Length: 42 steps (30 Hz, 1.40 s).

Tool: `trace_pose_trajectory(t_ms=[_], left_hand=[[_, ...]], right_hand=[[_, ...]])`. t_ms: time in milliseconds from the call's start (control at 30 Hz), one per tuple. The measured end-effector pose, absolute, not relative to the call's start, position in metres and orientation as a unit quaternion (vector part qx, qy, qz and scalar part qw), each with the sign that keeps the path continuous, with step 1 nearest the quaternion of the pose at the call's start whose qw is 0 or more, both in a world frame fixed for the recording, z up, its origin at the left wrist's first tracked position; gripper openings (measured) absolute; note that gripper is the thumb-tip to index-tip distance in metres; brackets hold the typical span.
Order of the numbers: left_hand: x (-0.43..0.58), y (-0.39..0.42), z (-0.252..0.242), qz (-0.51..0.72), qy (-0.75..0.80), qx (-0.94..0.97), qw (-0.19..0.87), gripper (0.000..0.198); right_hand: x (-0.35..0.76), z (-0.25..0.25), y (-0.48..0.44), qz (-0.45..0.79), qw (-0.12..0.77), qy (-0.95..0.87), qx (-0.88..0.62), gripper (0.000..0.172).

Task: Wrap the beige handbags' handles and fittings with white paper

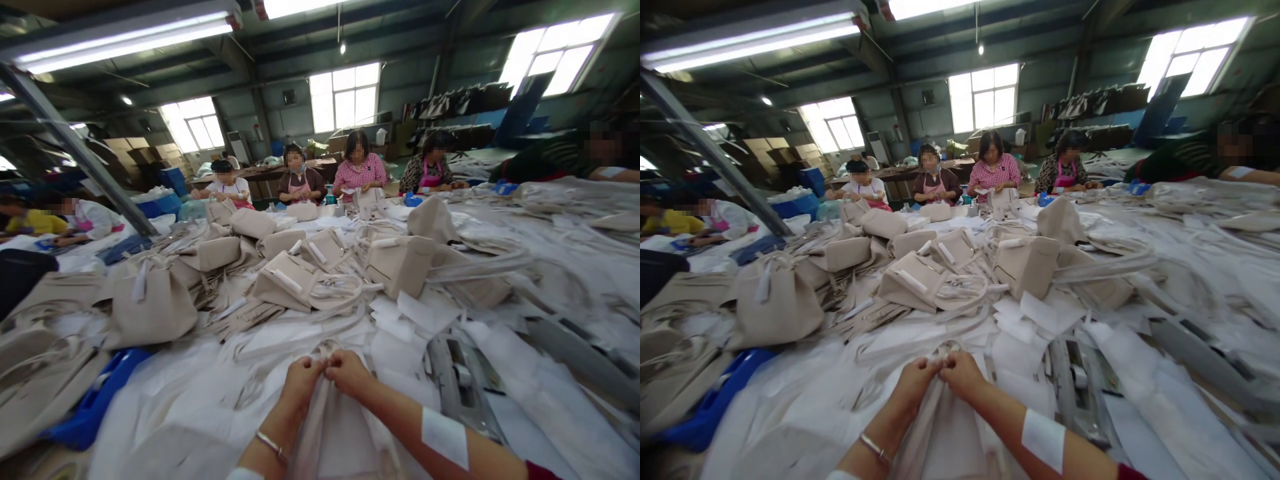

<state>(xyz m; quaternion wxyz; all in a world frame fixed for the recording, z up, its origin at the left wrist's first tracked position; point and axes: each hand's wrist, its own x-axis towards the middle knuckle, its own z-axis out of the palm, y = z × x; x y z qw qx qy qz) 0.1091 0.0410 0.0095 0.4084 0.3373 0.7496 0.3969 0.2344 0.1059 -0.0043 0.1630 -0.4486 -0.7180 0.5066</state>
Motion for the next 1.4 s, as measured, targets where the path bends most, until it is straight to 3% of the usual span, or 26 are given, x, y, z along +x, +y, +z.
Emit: trace_pose_trajectory(t_ms=[200, 433, 633, 933, 1267, 1400], left_hand=[[0.087, 0.035, 0.022, 0.338, 0.686, 0.425, 0.485, 0.057], [0.067, 0.056, 0.042, 0.209, 0.666, 0.572, 0.431, 0.017], [0.066, 0.074, 0.061, 0.105, 0.65, 0.675, 0.332, 0.007], [0.069, 0.083, 0.07, 0.027, 0.597, 0.759, 0.257, 0.017], [0.067, 0.111, 0.055, -0.065, 0.596, 0.747, 0.287, 0.012], [0.065, 0.12, 0.041, -0.107, 0.615, 0.721, 0.302, 0.024]], right_hand=[[0.249, -0.001, 0.111, 0.484, 0.156, -0.747, -0.427, 0.013], [0.258, 0.003, 0.111, 0.424, 0.185, -0.776, -0.429, 0.009], [0.26, 0.003, 0.128, 0.441, 0.16, -0.781, -0.411, 0.015], [0.26, 0.0, 0.147, 0.42, 0.109, -0.798, -0.418, 0.019], [0.252, -0.002, 0.163, 0.395, 0.051, -0.816, -0.419, 0.019], [0.244, -0.005, 0.169, 0.387, 0.024, -0.825, -0.411, 0.014]])
